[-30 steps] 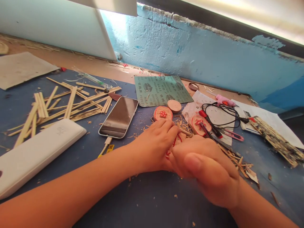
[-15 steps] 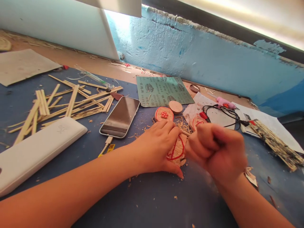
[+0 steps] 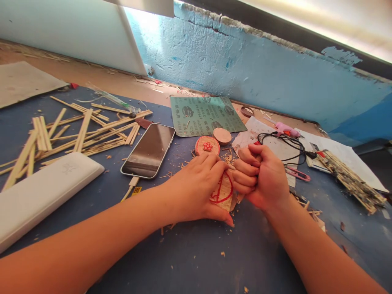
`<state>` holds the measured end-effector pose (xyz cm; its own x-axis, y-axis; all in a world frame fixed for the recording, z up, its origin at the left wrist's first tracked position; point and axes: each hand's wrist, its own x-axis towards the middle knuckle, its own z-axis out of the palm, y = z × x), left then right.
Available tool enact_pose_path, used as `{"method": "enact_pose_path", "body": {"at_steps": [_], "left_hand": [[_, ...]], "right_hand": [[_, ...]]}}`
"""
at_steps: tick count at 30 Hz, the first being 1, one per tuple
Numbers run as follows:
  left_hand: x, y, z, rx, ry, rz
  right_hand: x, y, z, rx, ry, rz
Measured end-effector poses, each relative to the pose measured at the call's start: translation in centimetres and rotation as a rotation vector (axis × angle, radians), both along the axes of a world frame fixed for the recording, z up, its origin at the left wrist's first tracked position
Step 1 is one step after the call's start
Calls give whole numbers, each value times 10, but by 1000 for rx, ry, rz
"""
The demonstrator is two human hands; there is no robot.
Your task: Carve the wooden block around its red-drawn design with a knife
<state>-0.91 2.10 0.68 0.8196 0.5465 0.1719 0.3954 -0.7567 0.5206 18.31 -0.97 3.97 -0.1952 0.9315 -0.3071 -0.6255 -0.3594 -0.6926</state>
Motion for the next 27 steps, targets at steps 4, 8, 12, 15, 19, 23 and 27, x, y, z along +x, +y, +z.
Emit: {"method": "enact_pose_path", "body": {"at_steps": [4,8,12,15,19,23,27], "left_hand": [[0,1,0,14,-8,-6],[-2,1,-3,32,-12,-10],[-3,2,-6,33,-44,-21],[-3,2,-7,16,-34,-17],[-4,2,-5,0,-8,-9],[-4,0,-5,2,-22,-5],[-3,1,-6,6,-33,-10]], "right_hand": [[-1,-6,8,93,-36,37],[0,-16,20,300,-110,43],[-3,-24,28,474,-209,67],[-4,-25,28,499,-224,68],[-3,-21,24,488,-227,46],[-4,-19,23,463,-217,15],[-8,-29,27,411,-267,22]]}}
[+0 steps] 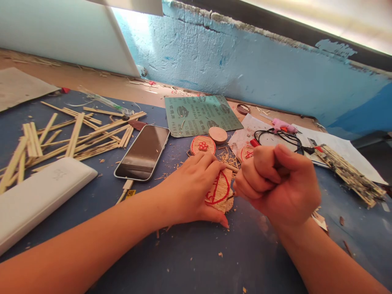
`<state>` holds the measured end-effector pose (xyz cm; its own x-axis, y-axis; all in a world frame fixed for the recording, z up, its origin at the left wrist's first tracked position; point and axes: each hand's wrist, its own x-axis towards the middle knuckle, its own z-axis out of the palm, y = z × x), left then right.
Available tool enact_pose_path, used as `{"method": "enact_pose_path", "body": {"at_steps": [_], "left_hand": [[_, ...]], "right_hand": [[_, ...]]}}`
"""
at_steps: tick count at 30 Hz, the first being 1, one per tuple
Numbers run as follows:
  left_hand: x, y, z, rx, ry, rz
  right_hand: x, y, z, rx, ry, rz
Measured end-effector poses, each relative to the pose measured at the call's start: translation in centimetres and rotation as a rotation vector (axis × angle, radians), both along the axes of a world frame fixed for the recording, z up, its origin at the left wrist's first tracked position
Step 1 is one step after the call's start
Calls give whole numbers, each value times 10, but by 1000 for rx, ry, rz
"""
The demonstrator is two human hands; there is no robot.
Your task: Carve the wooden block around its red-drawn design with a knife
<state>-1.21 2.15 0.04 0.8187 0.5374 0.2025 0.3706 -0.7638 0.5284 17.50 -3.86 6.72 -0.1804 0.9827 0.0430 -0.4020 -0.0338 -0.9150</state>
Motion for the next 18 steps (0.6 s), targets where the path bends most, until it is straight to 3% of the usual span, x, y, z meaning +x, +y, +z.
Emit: {"method": "enact_pose_path", "body": {"at_steps": [5,10,15,18], "left_hand": [[0,0,-1,41,30,-1],[2,-1,2,30,38,-3],[2,-1,4,18,46,-17],[2,-1,1,18,34,-15]], "right_hand": [[-3,-11,4,106,-203,121],[-2,-3,2,9,-85,101],[-6,-14,-2,120,-301,188],[-1,-12,-6,69,-186,116]]}}
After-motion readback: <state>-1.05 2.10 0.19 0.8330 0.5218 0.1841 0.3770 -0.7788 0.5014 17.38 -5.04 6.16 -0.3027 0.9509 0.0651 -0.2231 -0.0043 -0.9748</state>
